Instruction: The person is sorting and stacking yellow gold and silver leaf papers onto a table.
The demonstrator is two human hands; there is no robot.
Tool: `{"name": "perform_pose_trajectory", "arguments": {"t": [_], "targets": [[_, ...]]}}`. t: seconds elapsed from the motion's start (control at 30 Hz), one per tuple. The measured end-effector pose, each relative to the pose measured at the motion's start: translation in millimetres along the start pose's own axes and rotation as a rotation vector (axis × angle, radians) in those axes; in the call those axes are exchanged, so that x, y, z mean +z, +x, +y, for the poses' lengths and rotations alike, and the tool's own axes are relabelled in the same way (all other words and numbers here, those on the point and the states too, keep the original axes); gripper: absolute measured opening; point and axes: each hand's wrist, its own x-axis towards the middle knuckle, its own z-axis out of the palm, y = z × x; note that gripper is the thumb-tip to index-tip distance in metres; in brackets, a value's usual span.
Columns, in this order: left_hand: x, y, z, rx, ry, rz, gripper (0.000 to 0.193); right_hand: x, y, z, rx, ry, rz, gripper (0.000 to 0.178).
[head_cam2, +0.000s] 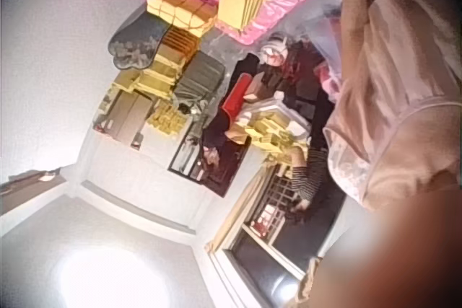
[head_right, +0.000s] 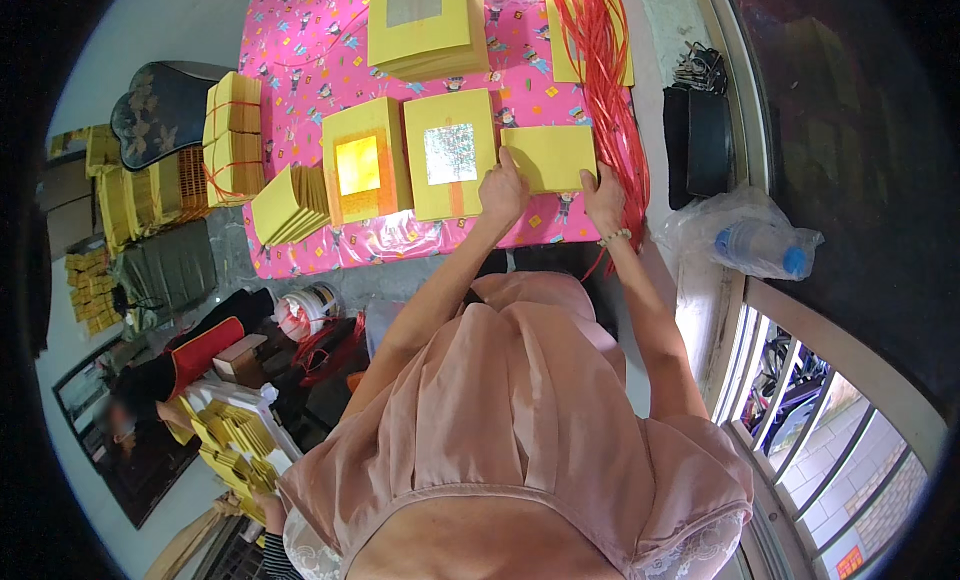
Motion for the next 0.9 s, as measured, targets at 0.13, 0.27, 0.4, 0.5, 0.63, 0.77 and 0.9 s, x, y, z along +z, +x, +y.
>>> {"name": "perform_pose_trajectory", "arguments": {"t": [0.13,0.27,0.4,0.5,0.63,0.77,0.9], "targets": [[-3.0,1.4,-7.7,0.014,-0.040,-0.010,0.069,-5.9,-1.3,-13.5,0.042,-0.073,-0.049,0.038],[-5.6,0.1,-7.4,-0.022,-0.097,-0.041,0.069,-9.9,-0.6,-17.9,0.071,-0.052,-0.049,0.036],[-3.7,-4.7,-6.9,0.014,-0.145,0.024,0.068,-10.9,-1.8,-16.2,0.068,-0.066,-0.051,0.036],[-6.3,-8.3,-8.4,0.038,-0.197,0.054,0.067,-9.9,-1.5,-17.7,0.054,-0.047,-0.052,0.036],[-21.9,-14.6,-2.2,0.062,-0.319,0.092,0.068,-15.4,1.7,-18.1,0.035,-0.143,-0.041,0.040],[-37.7,-22.9,-6.1,0.093,-0.350,0.133,0.068,-22.4,3.9,-26.1,-0.068,-0.250,0.101,0.046],[-59.9,-36.4,-40.7,0.122,-0.450,0.149,0.060,-41.3,3.2,-77.4,-0.346,-0.258,0.226,0.039]]}}
